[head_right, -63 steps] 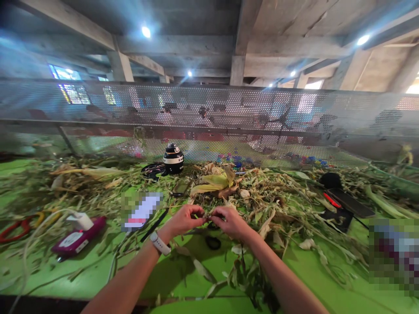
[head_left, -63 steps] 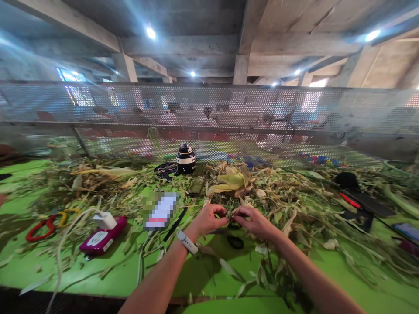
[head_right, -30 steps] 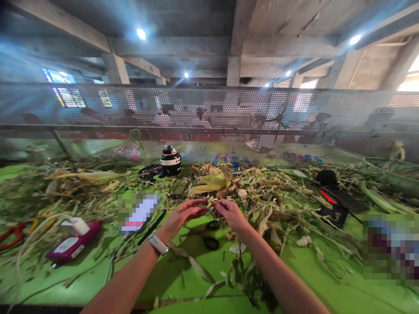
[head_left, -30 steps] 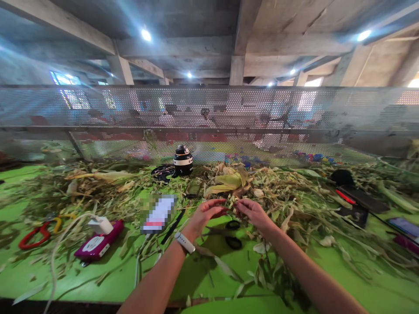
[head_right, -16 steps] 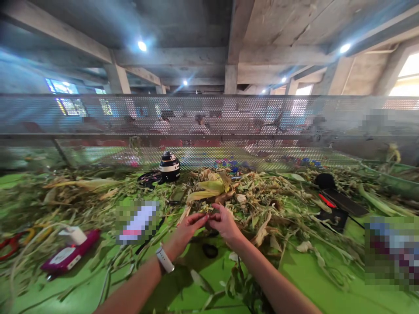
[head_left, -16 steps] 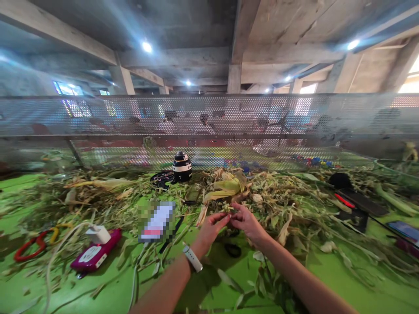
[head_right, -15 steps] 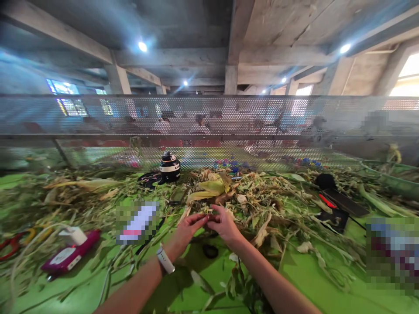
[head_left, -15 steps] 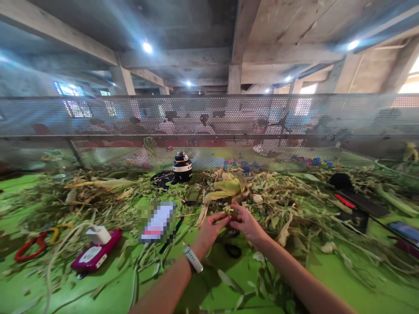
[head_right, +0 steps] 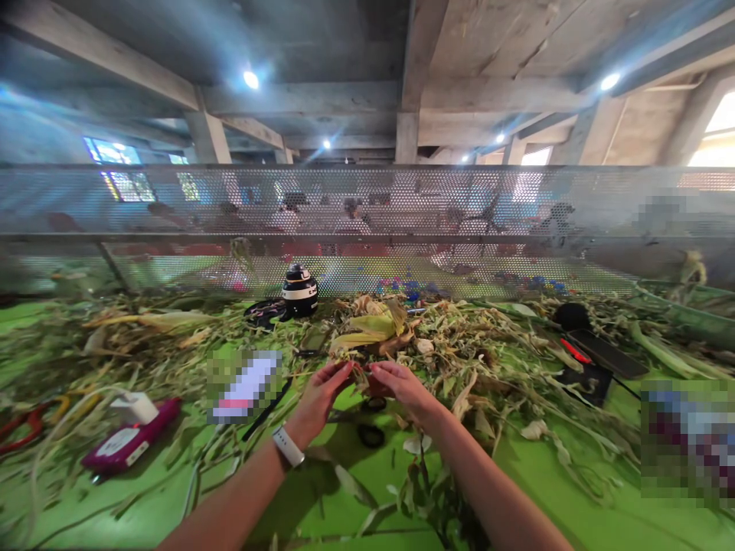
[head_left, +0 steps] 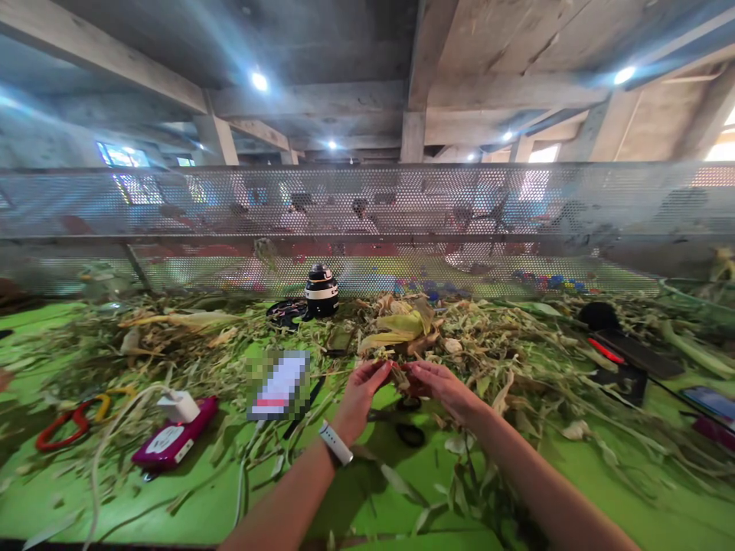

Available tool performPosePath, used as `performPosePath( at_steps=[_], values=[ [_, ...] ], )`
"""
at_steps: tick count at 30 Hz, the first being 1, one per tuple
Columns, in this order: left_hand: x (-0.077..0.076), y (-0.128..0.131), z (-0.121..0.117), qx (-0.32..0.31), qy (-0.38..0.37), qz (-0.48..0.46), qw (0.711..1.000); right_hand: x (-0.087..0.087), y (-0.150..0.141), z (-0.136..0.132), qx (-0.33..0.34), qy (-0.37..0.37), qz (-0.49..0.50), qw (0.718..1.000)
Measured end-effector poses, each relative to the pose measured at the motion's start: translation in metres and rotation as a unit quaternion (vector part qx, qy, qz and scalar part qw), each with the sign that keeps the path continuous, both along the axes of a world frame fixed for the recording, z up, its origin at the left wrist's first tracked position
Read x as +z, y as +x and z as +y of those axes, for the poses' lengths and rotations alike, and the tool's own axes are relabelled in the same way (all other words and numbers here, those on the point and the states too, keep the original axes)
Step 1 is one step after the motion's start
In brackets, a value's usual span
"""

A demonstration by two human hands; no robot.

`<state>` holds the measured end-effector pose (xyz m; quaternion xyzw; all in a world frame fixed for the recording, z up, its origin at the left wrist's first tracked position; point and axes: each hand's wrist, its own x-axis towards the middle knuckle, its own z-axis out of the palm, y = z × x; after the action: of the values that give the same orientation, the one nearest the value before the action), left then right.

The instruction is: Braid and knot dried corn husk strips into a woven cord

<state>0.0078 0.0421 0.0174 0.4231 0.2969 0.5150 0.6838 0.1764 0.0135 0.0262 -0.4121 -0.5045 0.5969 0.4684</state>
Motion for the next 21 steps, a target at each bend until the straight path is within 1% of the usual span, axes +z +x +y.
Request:
performPosePath(
  at_steps=[3,7,9,11,13,15,18,19,20,21],
  values=[
    [0.002,-0.001,0.000,-0.006,0.023,0.041,0.999,-0.004,-0.002,0.001,-0.015,0.023,-0.031,0.999],
    [0.002,-0.001,-0.003,-0.009,0.044,0.083,0.996,-0.009,-0.002,0.002,0.021,0.063,-0.139,0.988],
    [0.000,-0.002,-0.003,-0.015,0.042,0.066,0.997,-0.004,0.002,0.000,0.068,0.068,-0.187,0.978],
    [-0.002,-0.005,0.000,-0.002,0.037,0.019,0.999,0.007,0.011,-0.005,0.147,0.064,-0.235,0.959],
    [-0.005,-0.008,0.006,-0.010,0.035,-0.012,0.999,0.019,0.021,-0.012,0.231,0.040,-0.271,0.934],
    [-0.008,-0.011,0.012,-0.009,0.026,-0.022,0.999,0.027,0.027,-0.019,0.279,0.010,-0.283,0.917],
    [-0.014,-0.012,0.020,-0.009,0.004,0.019,1.000,0.029,0.028,-0.021,0.325,-0.025,-0.274,0.905],
    [-0.016,-0.012,0.021,-0.007,0.002,0.037,0.999,0.028,0.026,-0.018,0.336,-0.034,-0.261,0.904],
    [-0.019,-0.011,0.022,-0.005,0.002,0.051,0.999,0.029,0.023,-0.014,0.335,-0.036,-0.242,0.910],
    [-0.021,-0.010,0.023,-0.006,0.003,0.062,0.998,0.031,0.020,-0.008,0.318,-0.032,-0.214,0.923]
  ],
)
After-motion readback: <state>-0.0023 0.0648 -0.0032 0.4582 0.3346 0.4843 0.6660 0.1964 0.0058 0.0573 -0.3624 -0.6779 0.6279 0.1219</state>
